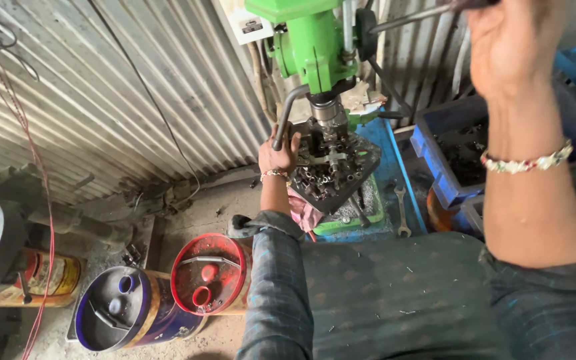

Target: The person operates a bench drill press to drill holes in small metal parts. They pick parts from a bin, position them under the drill, lower the drill to make the hole, and place the finished parts into a second bin.

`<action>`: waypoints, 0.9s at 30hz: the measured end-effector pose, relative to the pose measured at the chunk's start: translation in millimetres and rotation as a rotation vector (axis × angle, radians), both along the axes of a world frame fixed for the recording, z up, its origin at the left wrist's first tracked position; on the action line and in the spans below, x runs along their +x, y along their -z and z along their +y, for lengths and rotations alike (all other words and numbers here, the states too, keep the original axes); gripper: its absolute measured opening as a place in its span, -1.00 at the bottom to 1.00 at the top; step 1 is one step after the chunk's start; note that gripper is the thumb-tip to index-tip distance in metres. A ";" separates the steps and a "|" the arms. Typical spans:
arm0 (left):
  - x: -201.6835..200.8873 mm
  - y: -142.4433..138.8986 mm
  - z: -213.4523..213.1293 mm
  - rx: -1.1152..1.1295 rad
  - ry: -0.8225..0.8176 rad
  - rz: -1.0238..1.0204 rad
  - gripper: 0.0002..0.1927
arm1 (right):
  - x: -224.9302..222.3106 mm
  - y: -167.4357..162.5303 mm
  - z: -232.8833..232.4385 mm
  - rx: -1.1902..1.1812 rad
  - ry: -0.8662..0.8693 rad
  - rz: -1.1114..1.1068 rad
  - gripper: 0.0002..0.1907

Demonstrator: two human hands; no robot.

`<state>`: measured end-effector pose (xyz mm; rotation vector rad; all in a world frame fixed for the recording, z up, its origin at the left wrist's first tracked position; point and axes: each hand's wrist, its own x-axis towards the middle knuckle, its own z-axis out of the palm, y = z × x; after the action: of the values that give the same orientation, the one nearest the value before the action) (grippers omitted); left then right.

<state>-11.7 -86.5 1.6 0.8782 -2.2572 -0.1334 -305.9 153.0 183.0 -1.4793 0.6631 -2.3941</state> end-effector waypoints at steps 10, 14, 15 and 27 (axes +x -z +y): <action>-6.5 2.8 4.8 0.047 -0.011 -0.015 -0.58 | 62.6 4.6 31.4 -0.016 0.119 0.063 -0.52; -9.2 6.3 4.4 0.066 -0.012 -0.010 -0.55 | 64.9 10.2 32.0 -0.049 0.144 0.087 -0.47; -10.2 7.6 4.3 0.060 -0.014 -0.008 -0.55 | 64.8 12.5 32.4 -0.051 0.145 0.095 -0.46; -15.3 7.1 7.5 0.070 -0.041 -0.045 -0.56 | 63.7 19.2 36.7 -0.076 0.152 0.117 -0.51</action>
<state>-27.0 -79.0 -5.5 0.9721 -2.2866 -0.1764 -242.3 189.8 163.7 -1.6674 0.7434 -2.4848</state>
